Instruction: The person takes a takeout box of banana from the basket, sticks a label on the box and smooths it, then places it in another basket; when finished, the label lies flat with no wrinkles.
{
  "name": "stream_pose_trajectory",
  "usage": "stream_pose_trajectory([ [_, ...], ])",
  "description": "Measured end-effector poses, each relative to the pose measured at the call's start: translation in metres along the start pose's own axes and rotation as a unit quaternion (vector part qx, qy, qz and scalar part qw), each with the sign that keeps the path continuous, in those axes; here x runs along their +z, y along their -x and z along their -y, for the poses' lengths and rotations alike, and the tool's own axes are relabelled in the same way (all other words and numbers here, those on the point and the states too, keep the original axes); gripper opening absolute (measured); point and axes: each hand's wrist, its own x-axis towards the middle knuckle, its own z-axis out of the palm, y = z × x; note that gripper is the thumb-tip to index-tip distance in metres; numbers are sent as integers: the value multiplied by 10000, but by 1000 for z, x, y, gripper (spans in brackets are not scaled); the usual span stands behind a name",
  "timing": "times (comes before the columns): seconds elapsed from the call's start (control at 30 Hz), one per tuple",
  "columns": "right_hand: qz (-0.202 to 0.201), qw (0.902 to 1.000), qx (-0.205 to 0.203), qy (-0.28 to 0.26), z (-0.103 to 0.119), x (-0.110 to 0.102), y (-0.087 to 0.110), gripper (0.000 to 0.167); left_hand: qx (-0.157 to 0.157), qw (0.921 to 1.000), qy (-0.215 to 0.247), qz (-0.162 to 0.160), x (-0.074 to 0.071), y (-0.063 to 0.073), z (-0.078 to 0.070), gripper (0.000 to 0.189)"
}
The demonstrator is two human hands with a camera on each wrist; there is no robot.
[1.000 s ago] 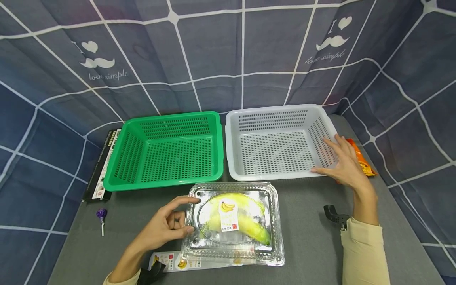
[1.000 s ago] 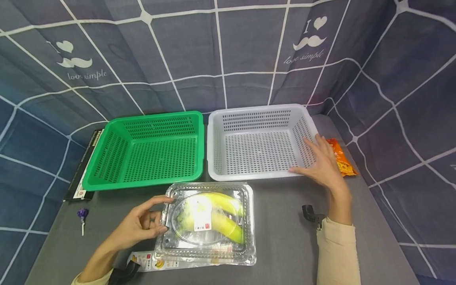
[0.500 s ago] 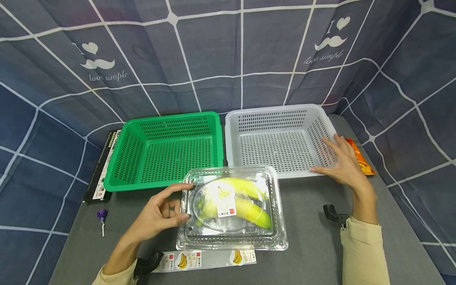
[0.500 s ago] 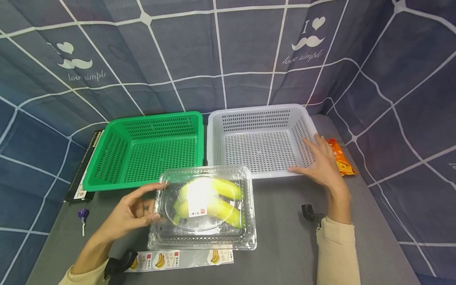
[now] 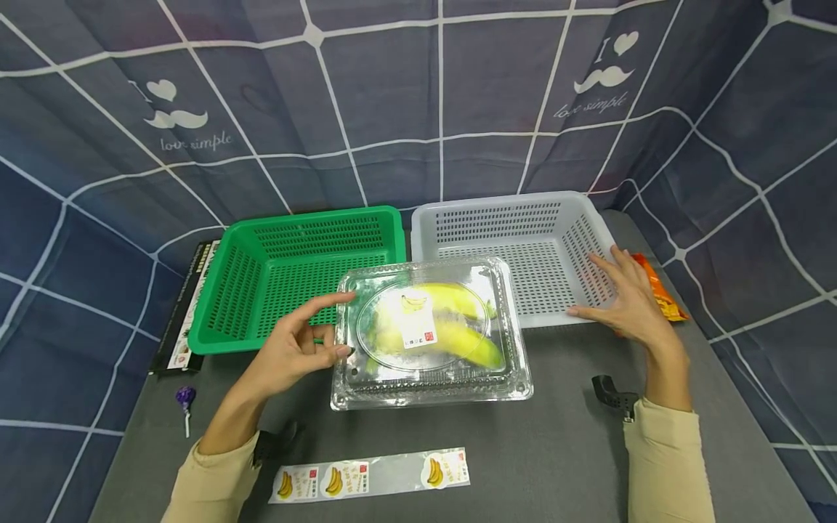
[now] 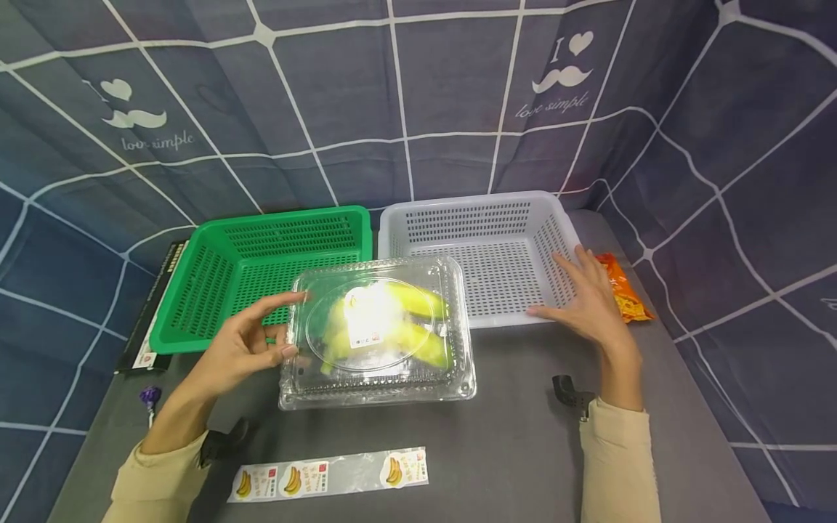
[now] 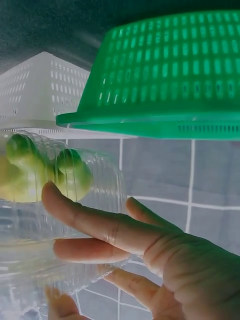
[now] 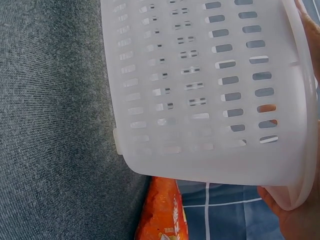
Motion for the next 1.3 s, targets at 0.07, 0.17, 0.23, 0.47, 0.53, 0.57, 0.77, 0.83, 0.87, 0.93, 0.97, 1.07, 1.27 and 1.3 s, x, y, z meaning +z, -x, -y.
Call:
stream_pose_trajectory([
  [0.07, -2, 10000, -15, -5, 0, 0, 0, 109, -9, 10000, -35, -32, -2, -7, 0, 71],
  [0.17, 15, 10000, 1, -15, 0, 0, 0, 109, -4, 9999, -118, -100, -4, -21, 1, 70],
  [0.23, 28, 10000, 20, -15, 0, 0, 0, 109, 13, 9996, -223, -149, -6, -32, 2, 69],
  [0.47, 10, 9999, 99, 47, 1, 0, 0, 109, -340, 9976, -533, -291, -11, -81, 0, 66],
  [0.53, 22, 9999, 147, 62, 1, 0, 0, 109, -494, 9969, -545, -291, -11, -96, 0, 66],
  [0.57, 32, 9998, 171, 68, 1, 0, 0, 109, -545, 9966, -545, -283, -11, -104, 1, 67],
  [0.77, 53, 9998, 188, 101, 0, 0, -1, 109, -792, 9958, -343, -300, -9, -145, 9, 71],
  [0.83, 35, 9998, 172, 115, 0, 1, -1, 108, -865, 9951, -340, -324, -8, -156, 13, 72],
  [0.87, 20, 9998, 158, 116, 0, 1, -1, 108, -908, 9946, -369, -333, -7, -160, 15, 72],
  [0.93, -7, 9999, 115, 109, 1, 1, -1, 107, -993, 9938, -379, -315, -5, -168, 19, 71],
  [0.97, -21, 9999, 92, 99, 1, 1, -1, 107, -1028, 9934, -404, -297, -4, -171, 21, 71],
  [1.07, -36, 10000, 46, 56, 1, 1, -1, 107, -1145, 9923, -424, -225, 0, -180, 29, 71],
  [1.27, -68, 10000, 35, 32, 0, 0, -1, 113, -1465, 9867, -692, -130, 11, -199, 43, 70],
  [1.3, -75, 10000, 32, 35, 0, 0, -1, 114, -1524, 9857, -714, -101, 14, -202, 44, 71],
])
